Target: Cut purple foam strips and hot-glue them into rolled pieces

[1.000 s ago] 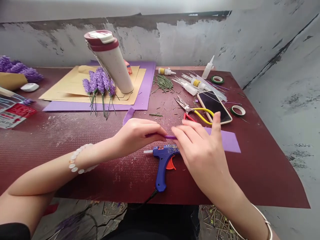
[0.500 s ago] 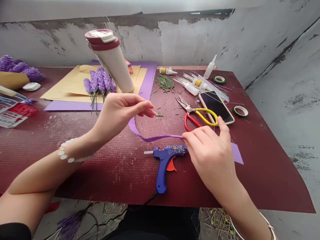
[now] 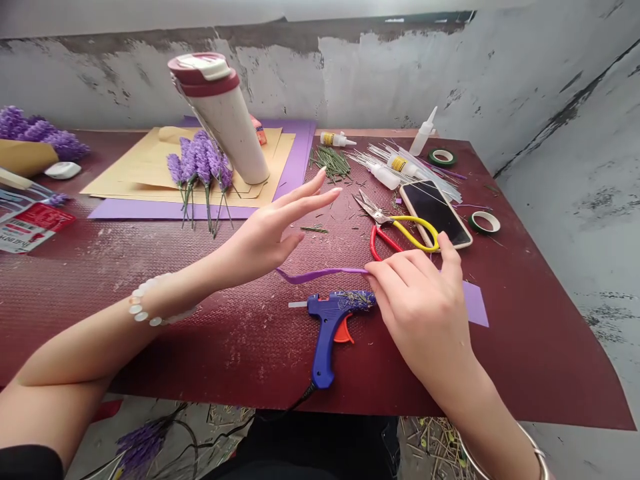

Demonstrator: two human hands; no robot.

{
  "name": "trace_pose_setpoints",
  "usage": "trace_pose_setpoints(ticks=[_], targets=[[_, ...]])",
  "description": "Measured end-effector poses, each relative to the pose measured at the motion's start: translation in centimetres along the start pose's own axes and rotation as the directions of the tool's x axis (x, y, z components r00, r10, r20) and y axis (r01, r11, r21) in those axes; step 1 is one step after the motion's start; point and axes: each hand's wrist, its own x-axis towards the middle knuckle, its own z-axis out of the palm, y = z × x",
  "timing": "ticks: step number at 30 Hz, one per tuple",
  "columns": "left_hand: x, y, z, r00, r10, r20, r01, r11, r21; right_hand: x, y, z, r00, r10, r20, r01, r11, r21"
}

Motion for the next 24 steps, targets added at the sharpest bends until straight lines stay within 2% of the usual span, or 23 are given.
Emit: trace_pose_setpoints(ticks=[4,8,10,12,14,19,24], targets=[[0.0,0.7,-0.3,0.991,-0.037,0.126,0.036,0.999,0.014,0.0,0.0,0.1,1.0,0.001,-0.001,-0.001,1.0,0.015],[-0.4,1.6,0.0,0.956,0.047,0.288,-0.06,0.997,0.037,0.1,0.0,0.2,1.0,0.007,-0.024,-0.007,0.999,0.033],[-0.7,1.8,0.4,0.933,0.051,0.357,-0.113,0.981,0.155,0.2,0.0,0.3,0.998,0.022,-0.053,-0.02,0.999,0.04],[-0.9,1.9,0.7,0.915,-0.007,0.403,-0.132,0.94,0.315,0.2,0.1,0.2,0.996,0.054,-0.078,-0.052,0.998,0.022],[-1.1,2.1,0.7,0.912,-0.073,0.405,-0.113,0.902,0.416,0.3,0.4,0.1,0.992,0.091,-0.092,-0.092,0.996,-0.008],[-1.2,3.2,-0.3,0.922,-0.116,0.369,-0.077,0.879,0.471,0.2,1.5,-0.1,0.985,0.118,-0.123,-0.127,0.989,-0.073],[-1.6,4.0,-1.2,0.925,-0.173,0.339,-0.064,0.807,0.586,0.1,2.0,0.6,0.988,0.114,-0.103,-0.118,0.992,-0.035]])
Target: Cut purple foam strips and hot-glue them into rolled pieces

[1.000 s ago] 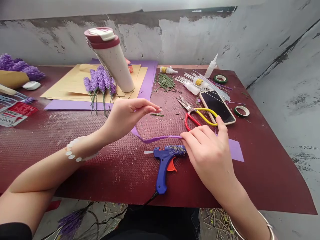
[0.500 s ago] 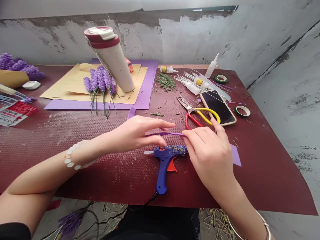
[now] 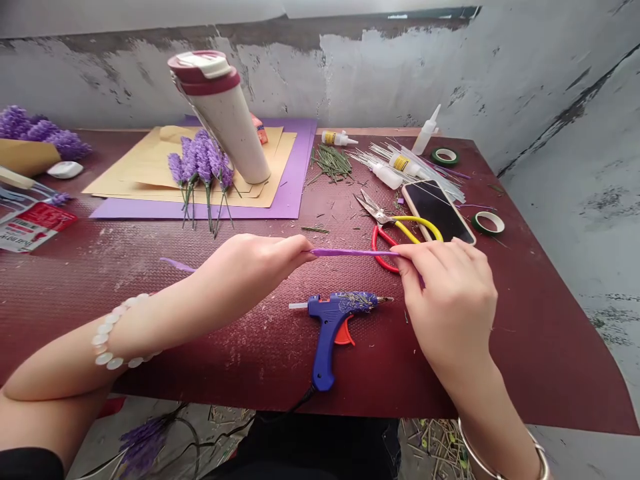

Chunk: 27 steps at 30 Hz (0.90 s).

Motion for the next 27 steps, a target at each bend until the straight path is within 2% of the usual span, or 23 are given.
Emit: trace_pose_setpoints(ticks=[4,11,15,19,21,24,26,27], targets=[[-0.2,-0.8,0.5,0.997,0.041,0.058,-0.037,0.997,-0.067,-0.2,-0.4,1.0,0.999,-0.033,0.022,0.033,0.999,0.029],[1.3,-1.9,1.7,0.999,-0.046,-0.029,0.028,0.897,-0.44,-0.6,-0.2,1.5,0.999,-0.026,0.029,0.025,0.999,0.022],[1.8,-1.8,1.6,0.994,-0.1,-0.043,0.068,0.879,-0.472,-0.6,-0.1,1.6,1.0,-0.014,0.02,0.014,1.0,0.017],[2.1,-2.2,1.2,0.993,-0.115,-0.005,0.091,0.811,-0.578,-0.7,-0.1,1.7,1.0,0.002,0.026,-0.003,1.0,0.021],[2.3,-2.6,1.1,0.985,-0.174,-0.011,0.127,0.762,-0.635,-0.8,-0.1,1.7,1.0,0.002,0.027,-0.003,1.0,0.021],[2.9,-3.6,1.3,0.947,-0.32,-0.004,0.226,0.677,-0.7,-0.8,0.0,1.7,0.999,-0.005,0.032,0.005,1.0,0.014],[3.4,-4.3,1.5,0.916,-0.401,-0.016,0.287,0.682,-0.673,-0.9,0.0,1.7,0.999,-0.014,0.035,0.013,1.0,0.012],[3.5,-4.5,1.7,0.901,-0.431,-0.049,0.311,0.721,-0.619,-0.9,0.1,1.8,0.999,-0.02,0.037,0.019,1.0,0.011]])
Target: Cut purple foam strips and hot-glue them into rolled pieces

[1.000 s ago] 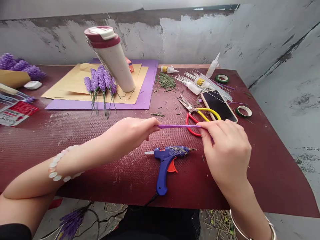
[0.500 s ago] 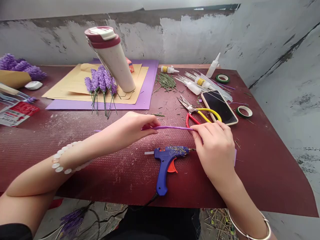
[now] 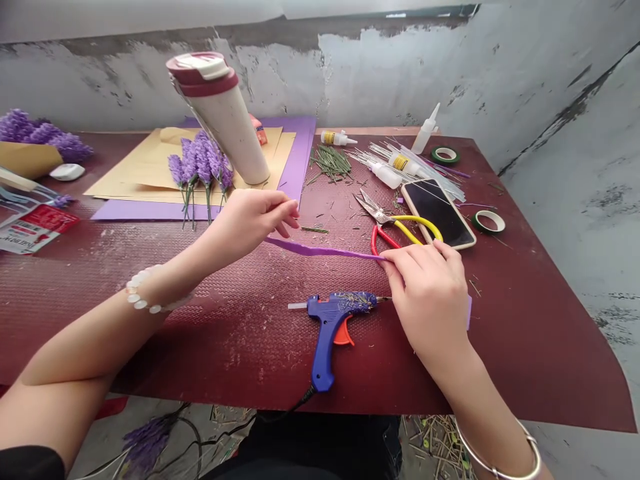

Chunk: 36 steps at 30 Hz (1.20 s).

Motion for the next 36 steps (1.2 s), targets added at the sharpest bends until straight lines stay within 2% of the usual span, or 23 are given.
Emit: trace_pose_setpoints(ticks=[3,5,6,8,10,12,15,18,22,24,26,27,29,32,33,34,36], targets=[[0.5,-0.7,0.3,0.993,0.035,-0.117,0.001,0.957,0.289,0.0,0.1,0.1,1.0,-0.027,0.007,0.027,1.0,0.001],[0.7,-1.2,0.7,0.989,0.075,-0.124,-0.02,0.92,0.392,0.0,0.1,0.1,0.999,-0.04,0.016,0.04,0.999,0.007],[0.7,-1.4,0.9,0.986,0.116,-0.117,-0.062,0.918,0.391,0.0,0.0,0.1,0.999,-0.043,0.02,0.043,0.999,0.013],[0.5,-1.7,1.2,0.958,0.269,-0.098,-0.226,0.921,0.317,0.0,0.0,0.1,0.999,-0.039,0.029,0.038,0.999,0.031],[0.1,-1.6,1.5,0.894,0.443,-0.07,-0.42,0.881,0.216,0.0,-0.1,0.1,0.999,-0.033,0.034,0.032,0.998,0.053],[-0.6,-1.0,1.8,0.843,0.537,0.009,-0.533,0.834,0.141,0.0,-0.2,0.0,0.999,-0.037,0.04,0.034,0.997,0.07],[-1.9,0.2,2.2,0.832,0.52,0.192,-0.545,0.831,0.112,0.2,-0.6,-0.1,0.998,-0.053,0.044,0.049,0.995,0.083],[-2.9,1.0,2.5,0.831,0.494,0.257,-0.544,0.819,0.182,0.3,-0.9,-0.2,0.998,-0.06,0.036,0.056,0.994,0.096],[-2.9,1.1,2.4,0.909,0.39,0.15,-0.416,0.874,0.25,0.2,-0.8,-0.2,0.998,-0.049,0.024,0.047,0.995,0.084],[-2.7,1.0,2.1,0.943,0.327,0.067,-0.334,0.923,0.19,0.1,-0.6,-0.3,0.999,-0.043,0.011,0.042,0.997,0.072],[-2.5,1.0,1.9,0.957,0.289,0.014,-0.289,0.949,0.124,0.1,-0.5,-0.3,0.999,-0.048,0.001,0.047,0.996,0.076],[-2.5,1.0,2.0,0.957,0.29,-0.001,-0.288,0.95,0.117,0.1,-0.6,-0.3,0.998,-0.056,0.003,0.056,0.995,0.082],[-2.7,1.1,2.3,0.933,0.36,0.015,-0.358,0.923,0.141,0.2,-0.9,-0.2,0.996,-0.09,0.008,0.088,0.992,0.094],[-3.4,1.3,3.3,0.838,0.517,0.175,-0.539,0.833,0.123,0.5,-1.7,-0.2,0.987,-0.16,0.019,0.158,0.984,0.077],[-3.6,1.3,3.6,0.813,0.53,0.24,-0.565,0.819,0.103,0.6,-1.9,-0.3,0.984,-0.177,0.013,0.176,0.982,0.068],[-3.7,1.2,3.9,0.812,0.519,0.268,-0.559,0.823,0.101,0.6,-2.2,-0.5,0.982,-0.188,0.002,0.187,0.981,0.06],[-3.6,1.1,4.1,0.85,0.461,0.255,-0.498,0.861,0.101,0.5,-2.7,-1.0,0.983,-0.178,-0.034,0.18,0.983,0.039]])
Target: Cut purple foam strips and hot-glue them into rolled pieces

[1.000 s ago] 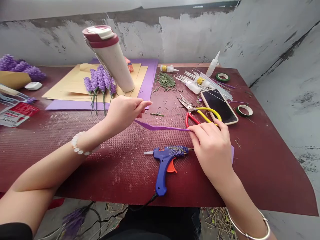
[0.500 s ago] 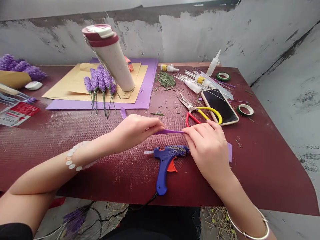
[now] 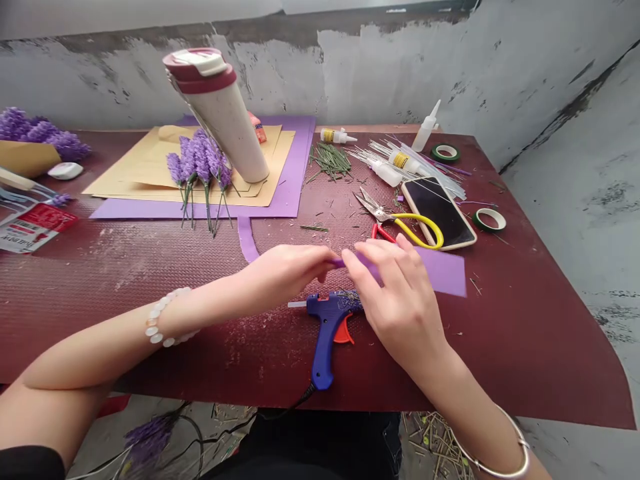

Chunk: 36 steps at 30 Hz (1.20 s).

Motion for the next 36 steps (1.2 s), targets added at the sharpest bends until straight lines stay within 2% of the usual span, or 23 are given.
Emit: trace_pose_setpoints(ticks=[4,6,8,11,16,21,26,31,36], targets=[[0.4,-0.4,-0.5,0.987,-0.142,-0.073,0.131,0.981,-0.143,-0.7,-2.2,-1.3,0.985,0.14,-0.098,-0.143,0.989,-0.025],[0.6,-0.4,-0.7,0.977,-0.201,-0.068,0.182,0.959,-0.216,-1.2,-3.8,-1.5,0.978,0.18,0.101,-0.18,0.984,-0.012],[0.7,-0.5,-0.8,0.963,-0.262,-0.069,0.24,0.942,-0.236,-1.7,-5.4,-1.2,0.942,0.23,0.243,-0.221,0.973,-0.065],[0.8,-0.7,-0.6,0.945,-0.313,-0.089,0.283,0.925,-0.252,-2.0,-7.2,-0.7,0.907,0.32,0.273,-0.281,0.944,-0.175],[0.8,-1.6,-0.3,0.947,-0.308,-0.095,0.26,0.905,-0.337,-2.2,-8.4,-1.7,0.89,0.368,0.269,-0.319,0.924,-0.211],[0.9,-1.9,-0.3,0.952,-0.281,-0.118,0.244,0.935,-0.259,-3.8,-8.7,-2.5,0.896,0.347,0.278,-0.334,0.938,-0.094],[1.2,-2.2,-0.2,0.948,-0.28,-0.151,0.244,0.945,-0.219,-4.8,-9.5,-1.7,0.865,0.451,0.22,-0.438,0.893,-0.107],[1.2,-2.4,0.0,0.947,-0.252,-0.199,0.216,0.958,-0.186,-4.5,-10.1,-1.5,0.83,0.472,0.297,-0.46,0.88,-0.114],[1.0,-2.3,-0.1,0.94,-0.219,-0.263,0.186,0.972,-0.142,-5.1,-9.5,-2.1,0.83,0.479,0.285,-0.505,0.863,0.022]])
